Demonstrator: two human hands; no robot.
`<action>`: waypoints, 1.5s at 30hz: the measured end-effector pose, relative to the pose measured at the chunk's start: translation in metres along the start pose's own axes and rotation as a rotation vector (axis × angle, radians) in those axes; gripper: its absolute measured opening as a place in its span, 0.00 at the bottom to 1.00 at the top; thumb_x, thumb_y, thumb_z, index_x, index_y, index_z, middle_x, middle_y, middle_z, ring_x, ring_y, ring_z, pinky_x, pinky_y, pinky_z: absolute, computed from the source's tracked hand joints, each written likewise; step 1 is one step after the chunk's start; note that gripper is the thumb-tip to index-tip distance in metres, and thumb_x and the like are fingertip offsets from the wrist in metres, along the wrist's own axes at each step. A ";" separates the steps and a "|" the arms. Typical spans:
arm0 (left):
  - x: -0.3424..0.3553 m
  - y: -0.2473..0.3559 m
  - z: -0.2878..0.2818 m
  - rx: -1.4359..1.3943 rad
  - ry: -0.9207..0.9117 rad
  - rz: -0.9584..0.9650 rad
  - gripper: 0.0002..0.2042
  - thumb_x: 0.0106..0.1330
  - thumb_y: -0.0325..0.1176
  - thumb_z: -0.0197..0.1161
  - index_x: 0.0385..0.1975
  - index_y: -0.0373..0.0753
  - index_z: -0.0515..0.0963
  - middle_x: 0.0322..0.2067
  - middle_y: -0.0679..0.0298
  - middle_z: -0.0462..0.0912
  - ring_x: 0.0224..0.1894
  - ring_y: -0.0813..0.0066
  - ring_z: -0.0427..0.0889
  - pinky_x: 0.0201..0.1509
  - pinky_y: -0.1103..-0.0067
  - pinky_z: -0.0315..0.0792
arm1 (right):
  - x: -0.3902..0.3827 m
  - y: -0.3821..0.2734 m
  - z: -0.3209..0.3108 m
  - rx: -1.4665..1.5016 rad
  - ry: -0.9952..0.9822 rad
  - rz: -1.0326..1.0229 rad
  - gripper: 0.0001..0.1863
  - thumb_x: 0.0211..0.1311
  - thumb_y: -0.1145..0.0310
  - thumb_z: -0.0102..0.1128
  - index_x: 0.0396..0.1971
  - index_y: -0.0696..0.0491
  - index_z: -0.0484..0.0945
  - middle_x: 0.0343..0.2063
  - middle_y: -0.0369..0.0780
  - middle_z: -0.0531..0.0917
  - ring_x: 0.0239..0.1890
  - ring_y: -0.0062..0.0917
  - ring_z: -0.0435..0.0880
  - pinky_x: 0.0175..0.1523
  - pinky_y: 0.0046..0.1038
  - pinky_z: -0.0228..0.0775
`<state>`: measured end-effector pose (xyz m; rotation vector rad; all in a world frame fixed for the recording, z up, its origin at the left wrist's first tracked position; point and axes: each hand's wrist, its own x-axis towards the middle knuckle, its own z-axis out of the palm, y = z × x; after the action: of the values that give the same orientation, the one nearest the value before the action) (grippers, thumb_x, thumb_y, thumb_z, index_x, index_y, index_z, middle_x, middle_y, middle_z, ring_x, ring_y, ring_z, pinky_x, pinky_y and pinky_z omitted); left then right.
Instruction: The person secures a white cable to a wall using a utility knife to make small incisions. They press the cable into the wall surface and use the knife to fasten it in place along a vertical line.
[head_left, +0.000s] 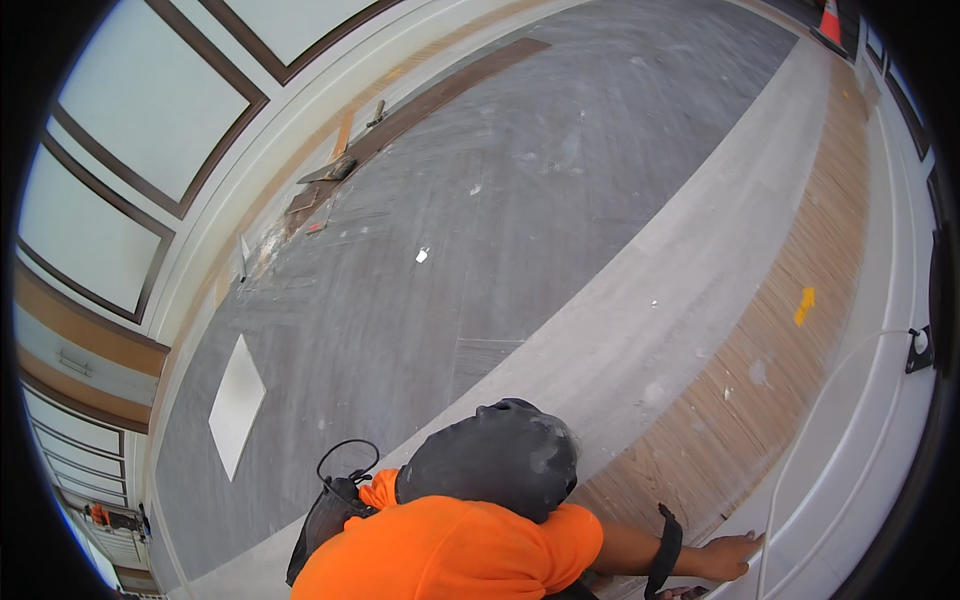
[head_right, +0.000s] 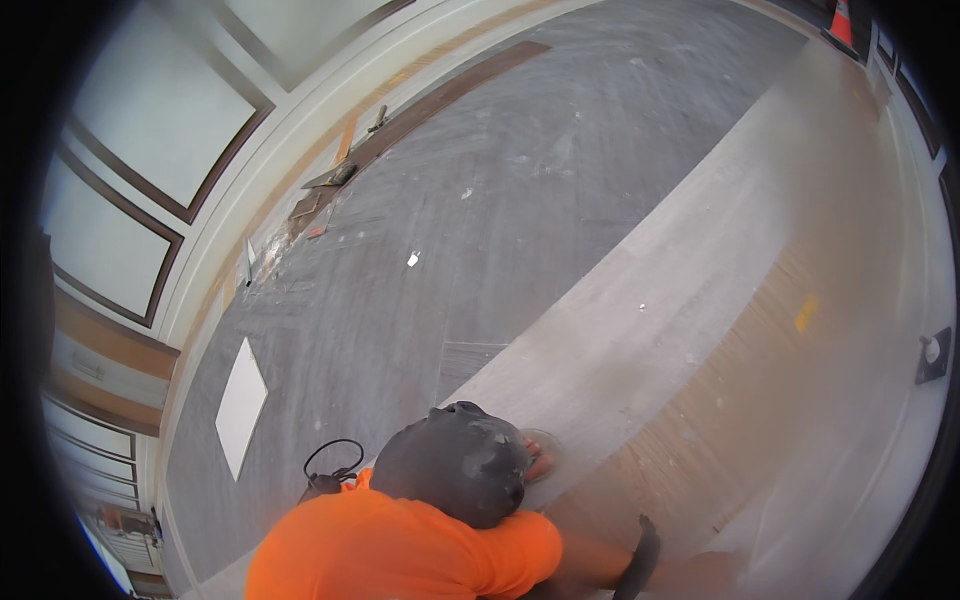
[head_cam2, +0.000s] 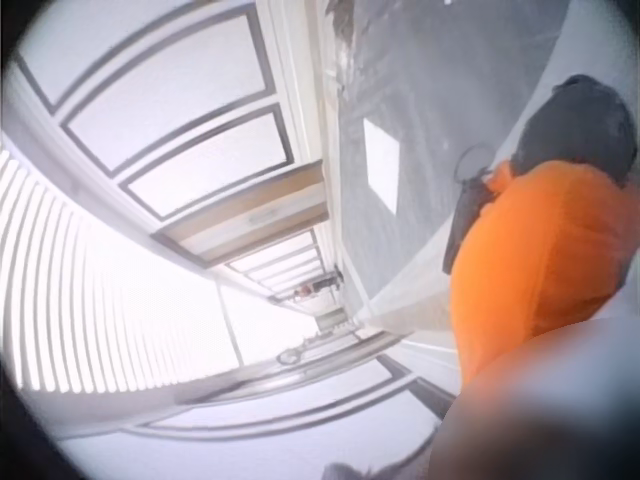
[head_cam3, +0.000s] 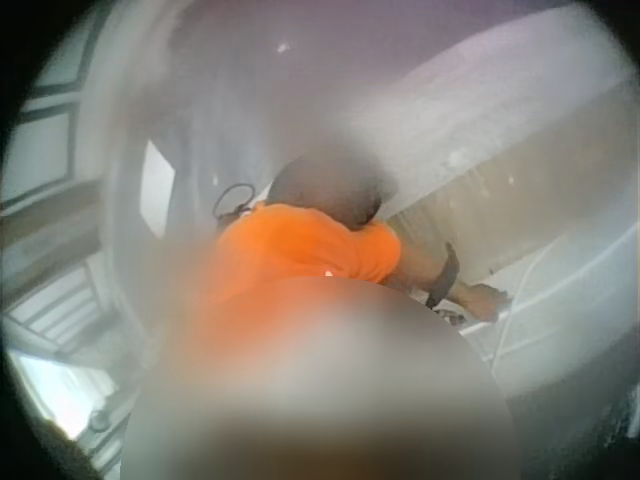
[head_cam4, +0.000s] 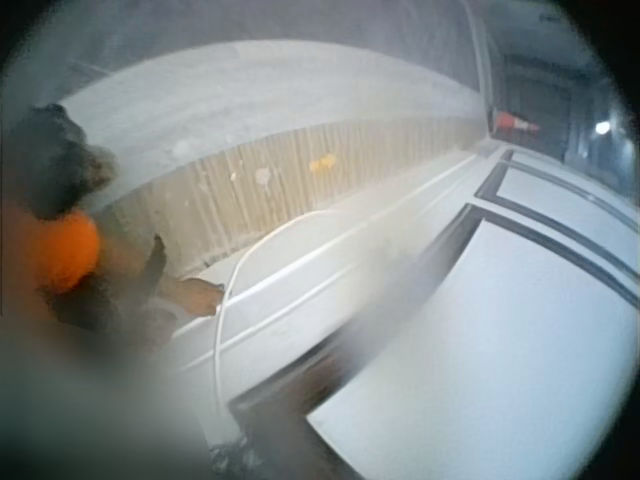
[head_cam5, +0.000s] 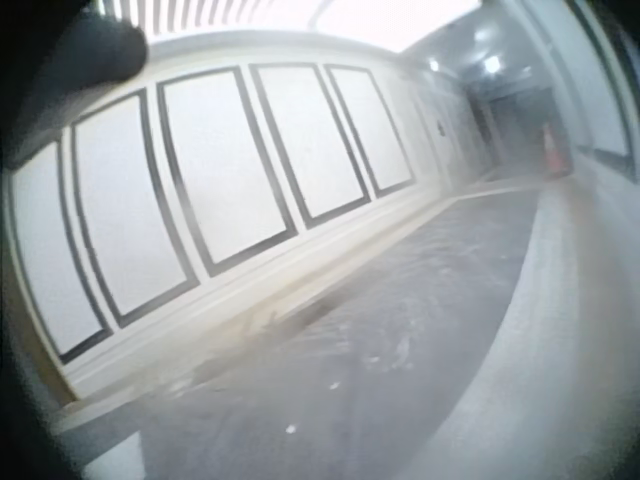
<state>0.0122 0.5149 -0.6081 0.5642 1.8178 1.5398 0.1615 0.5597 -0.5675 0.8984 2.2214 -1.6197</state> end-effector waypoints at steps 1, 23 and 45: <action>0.000 0.001 0.002 0.039 0.013 0.075 0.38 0.61 0.34 0.50 0.69 0.23 0.44 0.66 0.28 0.51 0.70 0.40 0.56 0.71 0.67 0.56 | 0.000 -0.001 -0.002 -0.003 0.010 0.000 0.19 0.59 0.67 0.64 0.47 0.57 0.71 0.39 0.38 0.72 0.43 0.26 0.70 0.47 0.26 0.64; 0.050 -0.012 -0.040 -0.138 -0.187 -0.003 0.59 0.52 0.51 0.68 0.70 0.25 0.31 0.68 0.25 0.34 0.73 0.40 0.43 0.75 0.73 0.45 | -0.003 0.001 -0.005 0.041 0.013 -0.011 0.16 0.59 0.68 0.63 0.44 0.57 0.71 0.38 0.37 0.72 0.41 0.24 0.69 0.45 0.25 0.64; -0.015 0.065 -0.059 0.128 -0.058 -0.057 0.18 0.63 0.40 0.58 0.46 0.33 0.76 0.54 0.40 0.75 0.53 0.45 0.76 0.57 0.58 0.69 | -0.006 -0.008 -0.003 0.006 0.021 0.013 0.14 0.59 0.69 0.63 0.42 0.56 0.72 0.36 0.36 0.71 0.39 0.23 0.69 0.43 0.24 0.63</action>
<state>-0.0272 0.4779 -0.5377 0.6058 1.8812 1.3632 0.1620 0.5595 -0.5573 0.9336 2.2207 -1.6200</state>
